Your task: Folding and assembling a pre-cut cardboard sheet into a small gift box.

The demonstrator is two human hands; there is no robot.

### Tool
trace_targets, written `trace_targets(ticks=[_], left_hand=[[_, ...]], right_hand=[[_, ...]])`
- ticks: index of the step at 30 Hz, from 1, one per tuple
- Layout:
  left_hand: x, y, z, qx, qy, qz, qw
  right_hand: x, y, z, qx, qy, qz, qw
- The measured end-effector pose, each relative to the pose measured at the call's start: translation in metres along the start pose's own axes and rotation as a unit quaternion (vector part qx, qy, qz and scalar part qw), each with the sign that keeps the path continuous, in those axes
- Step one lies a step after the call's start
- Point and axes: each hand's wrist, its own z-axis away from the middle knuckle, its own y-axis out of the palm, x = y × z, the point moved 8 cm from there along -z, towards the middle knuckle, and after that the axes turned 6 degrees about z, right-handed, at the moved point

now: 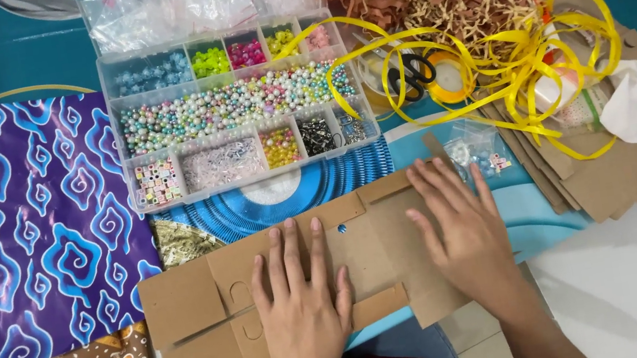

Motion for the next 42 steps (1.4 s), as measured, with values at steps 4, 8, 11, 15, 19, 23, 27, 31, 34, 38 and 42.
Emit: trace_targets(ticks=[4,8,11,15,19,23,27,31,34,38,42], left_hand=[[0.0,0.0,0.001,0.001,0.002,-0.014,1.0],[-0.001,-0.002,0.0,-0.007,0.002,-0.019,1.0],[0.0,0.002,0.002,-0.007,0.0,-0.021,1.0],[0.0,0.001,0.001,-0.006,0.0,-0.006,1.0],[-0.001,0.0,0.0,-0.002,0.003,-0.007,1.0],[-0.001,-0.001,0.0,-0.004,0.003,-0.006,1.0],[0.0,-0.002,-0.001,-0.008,0.002,-0.003,1.0],[0.0,-0.001,0.0,-0.009,-0.003,0.004,1.0],[0.0,-0.001,0.0,-0.008,-0.002,0.0,1.0],[0.001,0.0,0.0,-0.006,-0.001,0.006,1.0],[0.0,-0.002,-0.001,-0.006,0.001,0.001,1.0]], right_hand=[[-0.043,-0.043,0.006,-0.038,0.039,-0.214,0.975],[-0.105,-0.01,-0.004,0.03,0.139,-0.31,0.94],[-0.098,0.011,-0.007,0.083,0.123,-0.351,0.924],[-0.085,0.0,-0.01,0.027,0.046,-0.302,0.952],[-0.072,-0.012,-0.017,0.048,0.014,-0.263,0.963],[-0.062,-0.016,-0.023,0.033,-0.043,-0.212,0.976],[-0.063,0.003,-0.021,0.045,-0.038,-0.224,0.973],[-0.056,0.0,-0.022,-0.007,-0.063,-0.164,0.984],[-0.047,-0.007,-0.023,-0.032,-0.089,-0.14,0.986],[-0.049,-0.004,-0.019,-0.007,-0.042,-0.155,0.987],[-0.06,0.001,-0.019,-0.001,0.018,-0.246,0.969]])
